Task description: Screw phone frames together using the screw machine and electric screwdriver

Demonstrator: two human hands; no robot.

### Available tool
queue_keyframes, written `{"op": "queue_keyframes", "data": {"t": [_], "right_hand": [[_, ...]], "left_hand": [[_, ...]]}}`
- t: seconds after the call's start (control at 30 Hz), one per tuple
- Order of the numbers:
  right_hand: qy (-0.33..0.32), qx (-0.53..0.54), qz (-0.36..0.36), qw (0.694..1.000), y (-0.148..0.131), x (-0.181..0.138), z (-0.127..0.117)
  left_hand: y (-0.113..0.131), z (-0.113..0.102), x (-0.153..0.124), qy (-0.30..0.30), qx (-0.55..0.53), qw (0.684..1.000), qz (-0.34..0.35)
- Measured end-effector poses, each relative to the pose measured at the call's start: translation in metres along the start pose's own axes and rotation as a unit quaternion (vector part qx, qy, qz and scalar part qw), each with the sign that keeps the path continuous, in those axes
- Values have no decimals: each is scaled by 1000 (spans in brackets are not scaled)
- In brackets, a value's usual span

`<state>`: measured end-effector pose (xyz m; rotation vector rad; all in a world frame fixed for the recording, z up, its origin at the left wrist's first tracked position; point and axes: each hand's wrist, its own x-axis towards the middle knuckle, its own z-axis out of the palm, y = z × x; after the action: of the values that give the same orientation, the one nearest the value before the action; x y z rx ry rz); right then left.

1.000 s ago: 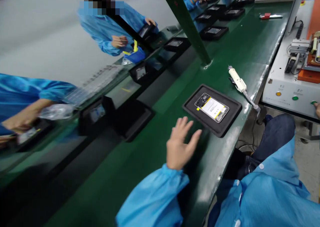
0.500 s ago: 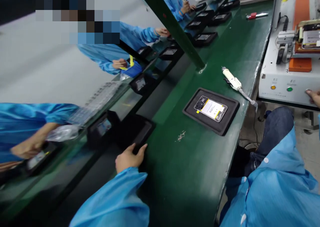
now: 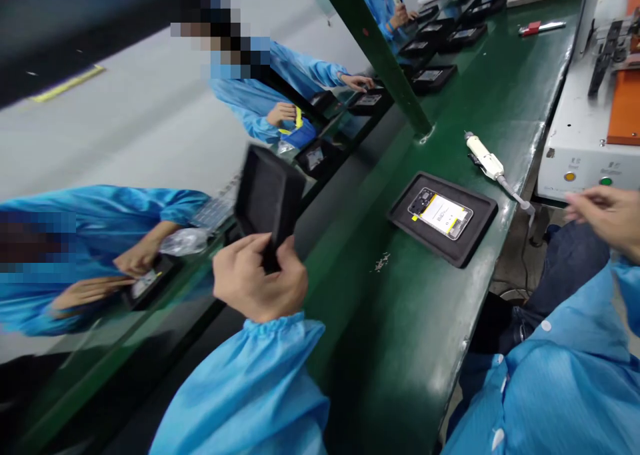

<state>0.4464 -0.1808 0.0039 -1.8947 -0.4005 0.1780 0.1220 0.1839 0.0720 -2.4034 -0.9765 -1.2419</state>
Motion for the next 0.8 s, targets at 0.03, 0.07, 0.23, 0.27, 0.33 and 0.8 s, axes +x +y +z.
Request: {"op": "queue_keyframes", "data": {"t": [0.03,0.07,0.23,0.27,0.33,0.8], "right_hand": [[-76,69,3,995,-17,-5,17],[-148,141,9,979,-34,-10,34],[-246,404,18,881,-84,-28,96],[-212,416,21,884,-85,-29,101],[-140,420,34,896,-79,-26,103],[49,431,58,899,-4,44,84]], "left_hand": [[27,-2,2,29,-31,997,64],[54,-4,3,37,-59,990,126],[165,0,-12,-5,-174,935,309],[177,2,-17,-20,-191,928,319],[190,6,-29,-40,-229,921,311],[138,27,-53,-528,-127,796,-268]]}}
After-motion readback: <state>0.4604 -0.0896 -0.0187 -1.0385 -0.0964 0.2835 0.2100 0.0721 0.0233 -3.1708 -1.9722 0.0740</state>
